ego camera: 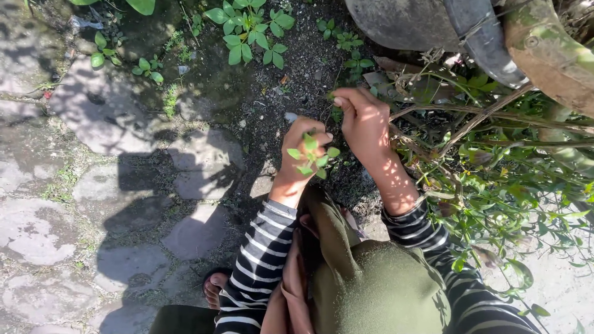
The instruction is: Pulling weeds and unwanted grass from the ground in an outdoor garden area.
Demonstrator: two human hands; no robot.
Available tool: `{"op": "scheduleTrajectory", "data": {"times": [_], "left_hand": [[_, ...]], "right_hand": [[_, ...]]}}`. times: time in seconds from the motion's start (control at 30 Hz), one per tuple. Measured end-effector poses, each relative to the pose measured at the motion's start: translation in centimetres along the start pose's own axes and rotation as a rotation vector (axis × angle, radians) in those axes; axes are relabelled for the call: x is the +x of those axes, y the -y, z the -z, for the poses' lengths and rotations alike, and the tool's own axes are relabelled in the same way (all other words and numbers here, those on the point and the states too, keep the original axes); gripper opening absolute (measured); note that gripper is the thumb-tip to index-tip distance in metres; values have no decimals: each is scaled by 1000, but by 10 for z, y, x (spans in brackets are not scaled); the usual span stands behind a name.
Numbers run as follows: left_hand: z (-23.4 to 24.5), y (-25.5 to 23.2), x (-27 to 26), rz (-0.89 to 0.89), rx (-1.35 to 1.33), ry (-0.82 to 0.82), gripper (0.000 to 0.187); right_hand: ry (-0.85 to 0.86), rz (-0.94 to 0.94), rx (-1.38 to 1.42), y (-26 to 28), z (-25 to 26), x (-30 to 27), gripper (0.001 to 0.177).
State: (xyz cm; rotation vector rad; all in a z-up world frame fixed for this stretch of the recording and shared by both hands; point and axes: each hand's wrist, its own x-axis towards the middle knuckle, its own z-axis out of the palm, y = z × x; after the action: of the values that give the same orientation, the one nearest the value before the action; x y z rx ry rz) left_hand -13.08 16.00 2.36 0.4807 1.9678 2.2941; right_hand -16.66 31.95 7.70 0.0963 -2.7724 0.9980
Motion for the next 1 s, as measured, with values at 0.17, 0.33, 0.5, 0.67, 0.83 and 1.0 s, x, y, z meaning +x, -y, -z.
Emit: {"op": "scheduleTrajectory", "data": {"times": [0.17, 0.33, 0.5, 0.67, 0.83, 1.0], "left_hand": [[-18, 1, 9, -66, -289, -322, 31], [-12, -28, 19, 177, -896, -500, 42], [-3, -41, 23, 295, -1134, -465, 56], [-2, -47, 25, 276, -1098, -410, 58], [1, -46, 20, 257, -1082, -399, 57], [6, -34, 15, 208, -1114, -426, 54]], "right_hand": [[57, -195, 274, 10, -5, -11, 15], [110, -360, 572, -10, -22, -26, 17], [45, -543, 851, -19, -24, -30, 15], [-16, -587, 998, -21, -22, -37, 15], [-18, -538, 1194, -4, -8, -30, 18], [-30, -687, 1479, 4, -2, -25, 20]]}}
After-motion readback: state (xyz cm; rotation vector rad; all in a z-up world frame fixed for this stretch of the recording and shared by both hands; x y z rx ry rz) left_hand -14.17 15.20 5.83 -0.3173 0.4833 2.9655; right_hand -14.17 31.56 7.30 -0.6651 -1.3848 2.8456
